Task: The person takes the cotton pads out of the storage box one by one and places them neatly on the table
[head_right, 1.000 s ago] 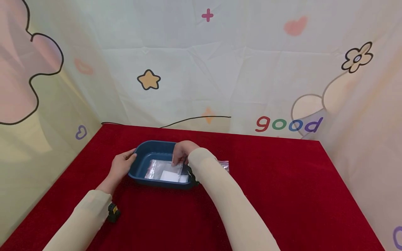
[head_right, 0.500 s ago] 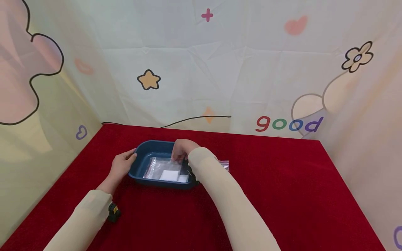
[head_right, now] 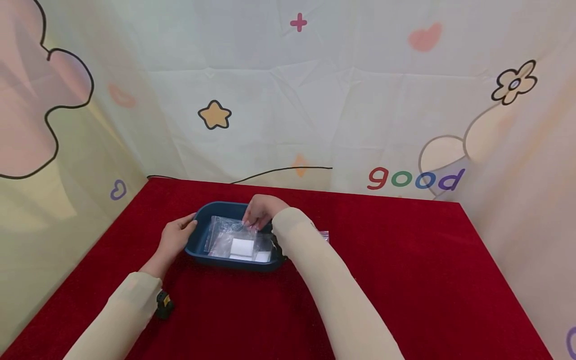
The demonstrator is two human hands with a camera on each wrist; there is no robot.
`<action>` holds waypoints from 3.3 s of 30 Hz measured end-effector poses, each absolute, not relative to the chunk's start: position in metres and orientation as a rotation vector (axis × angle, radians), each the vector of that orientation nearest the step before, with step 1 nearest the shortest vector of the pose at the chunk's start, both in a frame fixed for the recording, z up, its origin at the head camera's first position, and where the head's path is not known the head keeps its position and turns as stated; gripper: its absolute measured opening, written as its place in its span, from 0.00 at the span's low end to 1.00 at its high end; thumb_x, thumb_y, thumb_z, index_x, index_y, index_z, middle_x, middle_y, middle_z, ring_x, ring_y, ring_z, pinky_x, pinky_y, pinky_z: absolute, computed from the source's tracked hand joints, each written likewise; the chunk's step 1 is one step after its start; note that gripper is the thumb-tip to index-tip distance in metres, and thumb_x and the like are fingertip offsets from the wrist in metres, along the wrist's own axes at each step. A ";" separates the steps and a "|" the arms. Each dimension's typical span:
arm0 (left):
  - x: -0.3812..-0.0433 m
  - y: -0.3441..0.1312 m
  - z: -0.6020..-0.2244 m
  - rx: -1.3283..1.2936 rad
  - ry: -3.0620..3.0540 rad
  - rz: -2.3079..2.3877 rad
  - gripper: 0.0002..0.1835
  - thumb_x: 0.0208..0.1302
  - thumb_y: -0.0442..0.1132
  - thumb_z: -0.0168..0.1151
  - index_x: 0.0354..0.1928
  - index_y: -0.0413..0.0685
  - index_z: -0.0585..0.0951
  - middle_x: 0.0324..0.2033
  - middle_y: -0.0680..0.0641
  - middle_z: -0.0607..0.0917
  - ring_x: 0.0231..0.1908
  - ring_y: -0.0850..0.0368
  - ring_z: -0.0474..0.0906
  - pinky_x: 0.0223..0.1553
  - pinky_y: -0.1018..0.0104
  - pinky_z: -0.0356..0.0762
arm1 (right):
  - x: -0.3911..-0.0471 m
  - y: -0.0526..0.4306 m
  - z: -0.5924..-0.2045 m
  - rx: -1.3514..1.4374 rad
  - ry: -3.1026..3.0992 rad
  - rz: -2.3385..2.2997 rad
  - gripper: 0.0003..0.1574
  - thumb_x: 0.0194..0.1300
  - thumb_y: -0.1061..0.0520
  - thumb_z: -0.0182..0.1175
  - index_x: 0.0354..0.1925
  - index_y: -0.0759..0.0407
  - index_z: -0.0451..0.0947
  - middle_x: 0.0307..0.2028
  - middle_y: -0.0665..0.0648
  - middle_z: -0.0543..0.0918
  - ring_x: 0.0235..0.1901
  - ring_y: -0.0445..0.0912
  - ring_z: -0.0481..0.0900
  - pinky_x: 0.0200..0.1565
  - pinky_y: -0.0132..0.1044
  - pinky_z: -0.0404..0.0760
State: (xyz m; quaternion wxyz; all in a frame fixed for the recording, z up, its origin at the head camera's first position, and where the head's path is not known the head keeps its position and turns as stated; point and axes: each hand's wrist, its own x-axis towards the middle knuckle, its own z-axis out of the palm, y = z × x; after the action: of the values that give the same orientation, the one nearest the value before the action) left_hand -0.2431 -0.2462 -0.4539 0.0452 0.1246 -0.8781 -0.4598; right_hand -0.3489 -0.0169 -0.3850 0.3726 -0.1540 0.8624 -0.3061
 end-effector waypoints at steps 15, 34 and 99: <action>-0.243 -0.245 -0.452 0.395 -2.680 -1.428 0.25 0.80 0.39 0.49 0.74 0.38 0.69 0.71 0.33 0.72 0.69 0.36 0.73 0.68 0.43 0.75 | -0.350 -0.009 -0.376 -0.414 2.166 -0.888 0.15 0.72 0.63 0.61 0.54 0.66 0.85 0.30 0.54 0.88 0.26 0.40 0.85 0.40 0.32 0.88; -0.243 -0.247 -0.453 0.376 -2.666 -1.457 0.25 0.80 0.39 0.49 0.74 0.37 0.68 0.71 0.33 0.72 0.70 0.36 0.72 0.69 0.43 0.74 | -0.341 0.009 -0.366 -0.415 2.155 -1.022 0.17 0.72 0.62 0.62 0.56 0.66 0.84 0.34 0.57 0.90 0.26 0.40 0.86 0.36 0.29 0.87; -0.242 -0.246 -0.456 0.401 -2.697 -1.454 0.26 0.81 0.40 0.48 0.75 0.39 0.67 0.72 0.33 0.71 0.70 0.36 0.72 0.68 0.42 0.75 | -0.253 0.148 -0.411 0.026 1.923 -2.004 0.17 0.75 0.63 0.57 0.58 0.62 0.84 0.33 0.45 0.87 0.34 0.36 0.86 0.40 0.27 0.88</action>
State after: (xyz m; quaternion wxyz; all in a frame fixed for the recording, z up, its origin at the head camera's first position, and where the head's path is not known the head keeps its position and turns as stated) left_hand -0.2419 -0.2458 -0.4557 0.0258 0.1297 -0.8725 -0.4703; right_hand -0.2526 0.1480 -0.4111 0.1809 0.0091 0.6810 -0.7096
